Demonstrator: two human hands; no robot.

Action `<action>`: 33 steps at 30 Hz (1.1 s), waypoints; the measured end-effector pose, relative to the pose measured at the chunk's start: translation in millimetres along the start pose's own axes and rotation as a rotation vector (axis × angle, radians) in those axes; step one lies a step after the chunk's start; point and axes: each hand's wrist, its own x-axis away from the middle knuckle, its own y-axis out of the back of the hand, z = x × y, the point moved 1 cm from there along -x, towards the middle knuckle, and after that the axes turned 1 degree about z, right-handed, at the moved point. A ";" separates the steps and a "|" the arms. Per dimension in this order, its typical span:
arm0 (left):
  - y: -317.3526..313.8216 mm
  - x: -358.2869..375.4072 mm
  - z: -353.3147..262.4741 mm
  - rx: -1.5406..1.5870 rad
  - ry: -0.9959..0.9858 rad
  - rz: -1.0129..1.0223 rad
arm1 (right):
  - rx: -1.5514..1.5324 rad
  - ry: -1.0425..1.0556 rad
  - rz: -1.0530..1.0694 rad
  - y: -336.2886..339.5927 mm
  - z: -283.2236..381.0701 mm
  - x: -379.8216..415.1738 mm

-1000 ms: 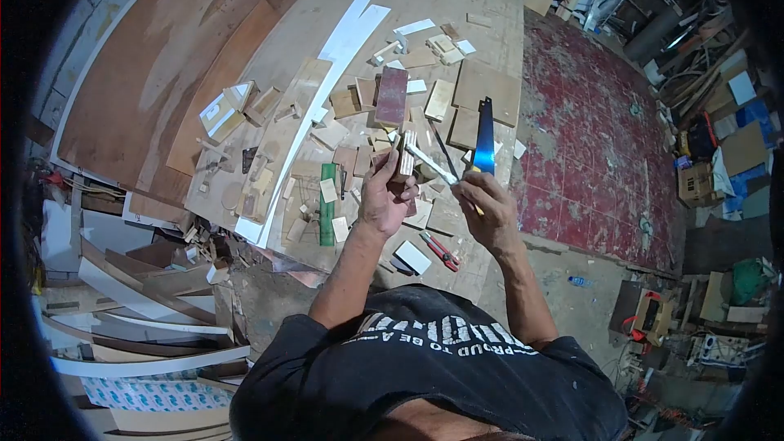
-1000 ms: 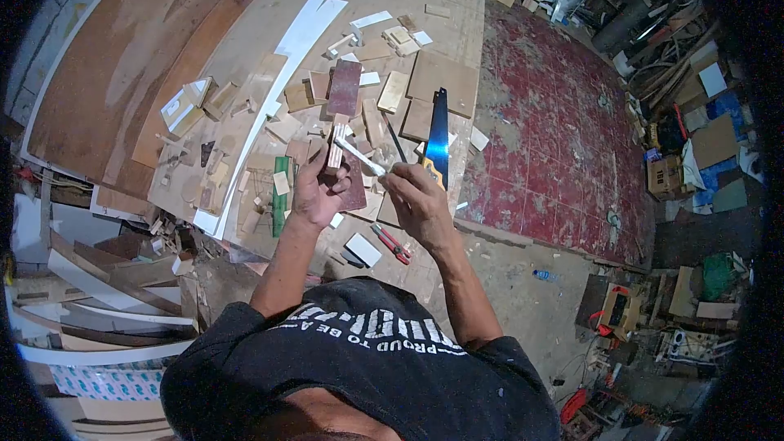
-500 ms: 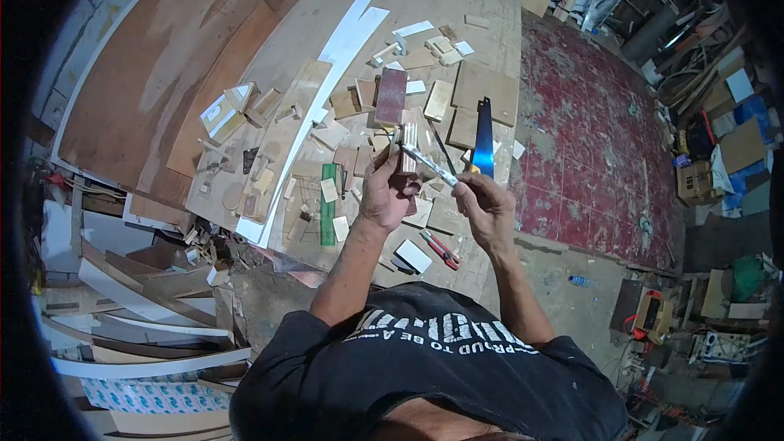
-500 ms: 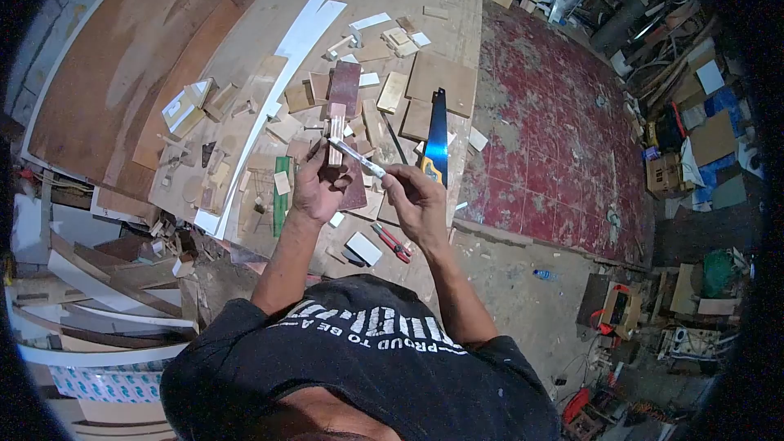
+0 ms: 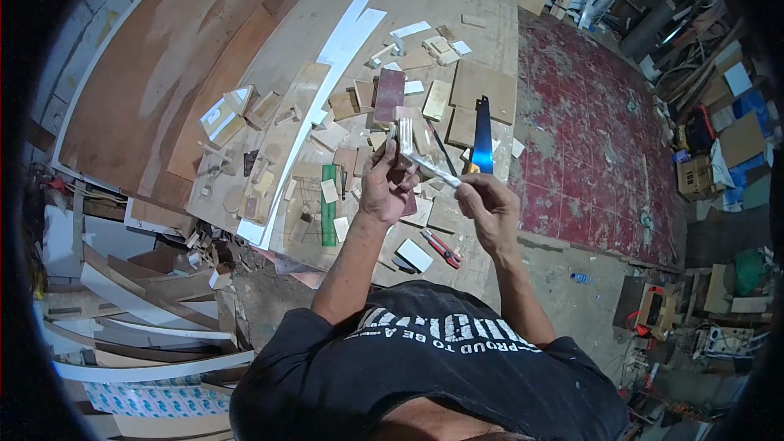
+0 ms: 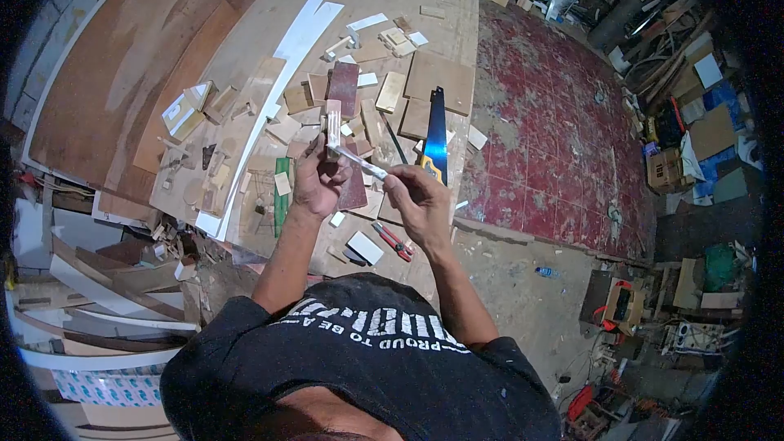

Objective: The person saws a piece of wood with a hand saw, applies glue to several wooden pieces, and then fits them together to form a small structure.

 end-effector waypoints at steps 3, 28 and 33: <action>-4.3 2.7 0.9 -0.004 0.029 -0.077 | 0.045 0.030 -0.024 -6.0 -12.7 -8.0; 13.8 3.3 14.9 0.217 0.079 0.043 | 0.524 0.436 0.028 37.3 -4.3 -1.5; 6.1 8.5 20.1 0.196 0.172 0.026 | 0.236 0.383 -0.069 13.3 -13.5 -15.3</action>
